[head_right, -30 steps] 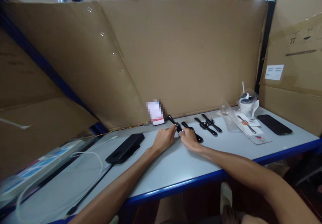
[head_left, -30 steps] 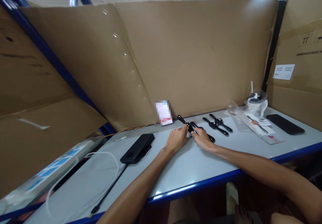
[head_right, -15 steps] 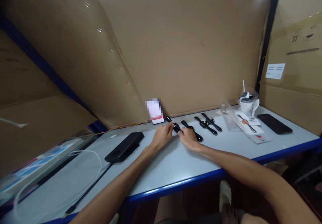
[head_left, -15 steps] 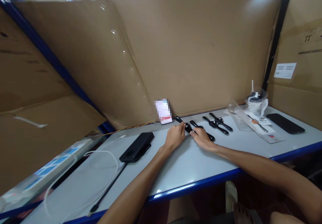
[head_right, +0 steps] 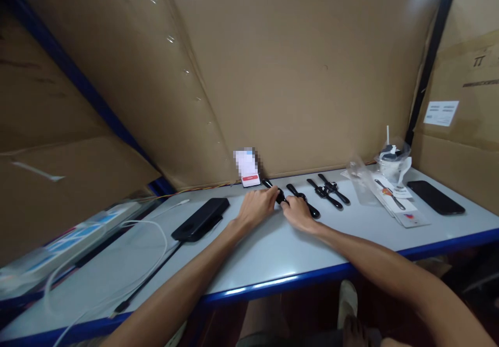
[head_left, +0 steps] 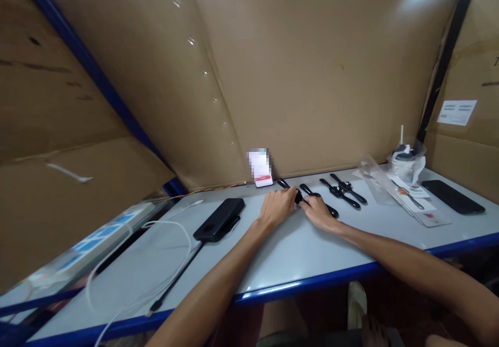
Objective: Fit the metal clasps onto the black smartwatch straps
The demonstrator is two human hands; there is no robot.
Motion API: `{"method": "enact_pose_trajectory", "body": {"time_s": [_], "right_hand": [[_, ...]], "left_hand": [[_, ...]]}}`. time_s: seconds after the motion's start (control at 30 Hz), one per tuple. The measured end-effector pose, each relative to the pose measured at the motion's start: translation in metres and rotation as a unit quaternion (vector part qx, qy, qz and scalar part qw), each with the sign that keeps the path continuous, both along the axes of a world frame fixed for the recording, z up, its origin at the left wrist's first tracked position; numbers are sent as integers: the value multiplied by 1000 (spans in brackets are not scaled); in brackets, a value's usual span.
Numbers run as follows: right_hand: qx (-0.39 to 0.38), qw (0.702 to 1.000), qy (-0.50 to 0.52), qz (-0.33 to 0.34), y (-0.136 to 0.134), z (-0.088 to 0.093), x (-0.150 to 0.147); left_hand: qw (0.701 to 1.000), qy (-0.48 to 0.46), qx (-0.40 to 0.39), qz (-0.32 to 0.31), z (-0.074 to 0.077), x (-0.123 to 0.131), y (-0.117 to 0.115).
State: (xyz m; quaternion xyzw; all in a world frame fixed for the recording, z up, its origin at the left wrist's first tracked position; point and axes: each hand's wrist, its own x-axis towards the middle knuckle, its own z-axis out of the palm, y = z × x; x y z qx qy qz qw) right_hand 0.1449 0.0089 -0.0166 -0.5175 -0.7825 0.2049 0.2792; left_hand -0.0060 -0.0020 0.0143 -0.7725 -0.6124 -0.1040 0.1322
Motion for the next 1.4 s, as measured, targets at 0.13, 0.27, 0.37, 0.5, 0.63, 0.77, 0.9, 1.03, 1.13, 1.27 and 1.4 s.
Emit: {"method": "enact_pose_trajectory", "body": {"time_s": [0.13,0.27,0.37,0.5,0.63,0.77,0.9,1.03,1.13,1.27,1.4], "right_hand": [[5,1000,6,10,-6,1,1],[2,999,48,-2,-5,2,3],[-9,997,78,-15,0,1,3],[-18,997,70,-14,4,0,3],[-4,999,38,1,5,-1,2],[-1,1000,25,9,4,-3,2],[-5,999,52,7,1,-2,3],[-28,997,72,-4,2,1,4],[-36,997,68,-7,5,1,4],[-16,999,35,-6,8,-3,4],[-15,1000,19,5,8,-5,2]], "left_hand": [[999,-32,5,30,-1,-6,5],[997,-64,-14,36,-7,-4,7],[998,-60,-28,7,-9,2,4],[999,-22,-38,-19,-4,7,-3],[1000,-12,-28,-2,3,6,-4],[999,-24,-10,19,4,2,-2],[998,-58,-13,20,-3,-2,4],[996,-74,-47,31,-10,-3,8],[994,-81,-61,38,-12,0,7],[993,-95,-63,35,-13,7,5],[993,-101,-59,26,-15,9,5]]}}
